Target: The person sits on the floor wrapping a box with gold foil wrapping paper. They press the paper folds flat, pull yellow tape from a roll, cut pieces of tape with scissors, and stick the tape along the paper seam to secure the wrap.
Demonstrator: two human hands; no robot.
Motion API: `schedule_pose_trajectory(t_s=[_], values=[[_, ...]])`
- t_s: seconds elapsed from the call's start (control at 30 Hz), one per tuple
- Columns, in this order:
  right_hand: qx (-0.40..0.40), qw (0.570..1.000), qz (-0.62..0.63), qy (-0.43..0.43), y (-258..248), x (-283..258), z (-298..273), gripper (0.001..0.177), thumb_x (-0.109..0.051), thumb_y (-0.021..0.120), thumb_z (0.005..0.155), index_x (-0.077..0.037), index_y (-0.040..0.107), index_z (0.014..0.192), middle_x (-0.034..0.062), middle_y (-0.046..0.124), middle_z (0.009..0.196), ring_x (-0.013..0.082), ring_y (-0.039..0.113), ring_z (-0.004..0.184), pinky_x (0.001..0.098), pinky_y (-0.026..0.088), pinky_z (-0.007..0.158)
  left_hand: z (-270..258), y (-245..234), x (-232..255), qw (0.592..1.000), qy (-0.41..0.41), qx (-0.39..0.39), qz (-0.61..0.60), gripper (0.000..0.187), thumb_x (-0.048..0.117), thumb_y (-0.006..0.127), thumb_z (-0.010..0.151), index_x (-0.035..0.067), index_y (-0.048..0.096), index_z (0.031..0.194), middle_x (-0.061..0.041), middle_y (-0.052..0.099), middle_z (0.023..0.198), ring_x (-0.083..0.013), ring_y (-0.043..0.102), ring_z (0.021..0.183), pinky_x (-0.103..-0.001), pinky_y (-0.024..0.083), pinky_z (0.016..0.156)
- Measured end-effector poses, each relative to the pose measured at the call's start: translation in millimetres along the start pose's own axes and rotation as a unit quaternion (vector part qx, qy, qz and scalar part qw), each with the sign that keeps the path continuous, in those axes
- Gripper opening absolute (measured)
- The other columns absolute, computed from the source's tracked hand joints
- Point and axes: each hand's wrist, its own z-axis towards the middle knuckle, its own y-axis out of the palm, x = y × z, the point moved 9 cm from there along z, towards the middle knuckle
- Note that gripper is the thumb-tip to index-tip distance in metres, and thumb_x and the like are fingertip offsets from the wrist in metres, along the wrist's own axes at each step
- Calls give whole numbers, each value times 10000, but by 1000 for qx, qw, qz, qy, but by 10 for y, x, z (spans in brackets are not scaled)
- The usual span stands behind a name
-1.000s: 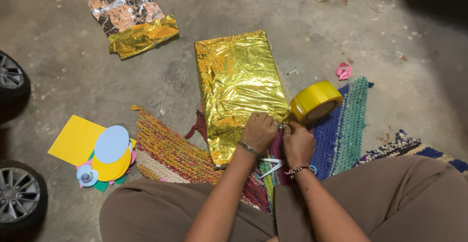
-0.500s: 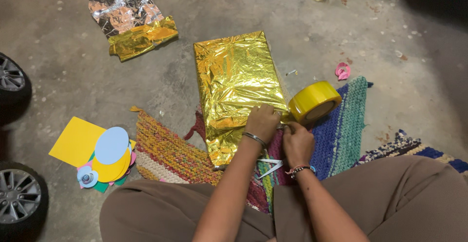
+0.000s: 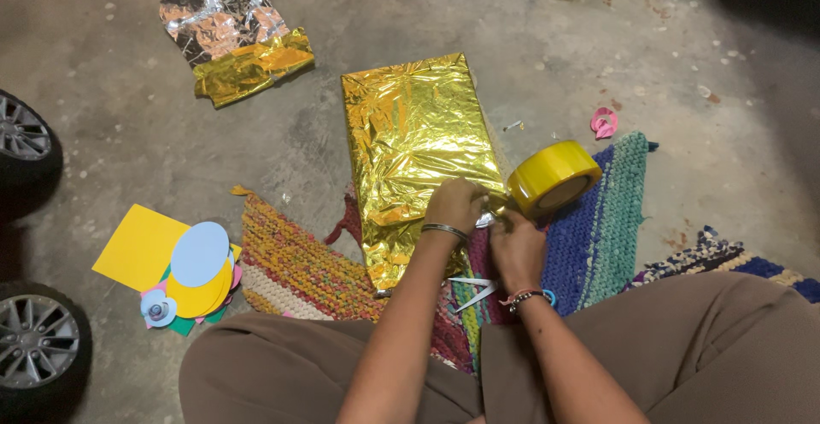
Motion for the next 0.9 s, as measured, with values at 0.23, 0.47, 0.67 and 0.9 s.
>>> schedule_pose_trajectory(t_s=[0.23, 0.47, 0.67, 0.9], values=[[-89, 991, -94, -22, 84, -195, -129, 437, -291, 635, 905, -262, 669, 1340, 273, 719, 982, 456, 702, 935, 540, 547, 865, 86, 28, -86, 997, -65, -33, -4, 186, 260, 725, 865, 135, 809, 974, -178, 732, 1003, -376, 690, 949, -488, 544, 876], [-121, 989, -89, -1, 72, -212, -186, 428, -310, 586, 931, -293, 669, 1351, 281, 718, 966, 465, 691, 949, 553, 539, 859, 48, -23, 51, 996, -18, -90, 14, 399, 348, 715, 723, 160, 797, 1065, -191, 737, 985, -362, 710, 939, -458, 569, 876], [-118, 988, -103, 0, 104, -148, -125, 390, -382, 696, 852, -34, 752, 1020, 289, 715, 995, 460, 695, 978, 543, 538, 879, -57, -139, 383, 990, 95, -14, 103, 430, 439, 739, 724, 97, 785, 980, -171, 687, 888, -355, 667, 922, -484, 540, 800], [-161, 978, -134, -10, 207, -36, -154, 362, -205, 599, 833, -68, 711, 1149, 290, 717, 1034, 481, 683, 1014, 557, 525, 929, -64, 47, 439, 979, 143, -69, 127, 287, 382, 735, 808, 100, 761, 856, -137, 671, 866, -337, 665, 906, -488, 528, 788]])
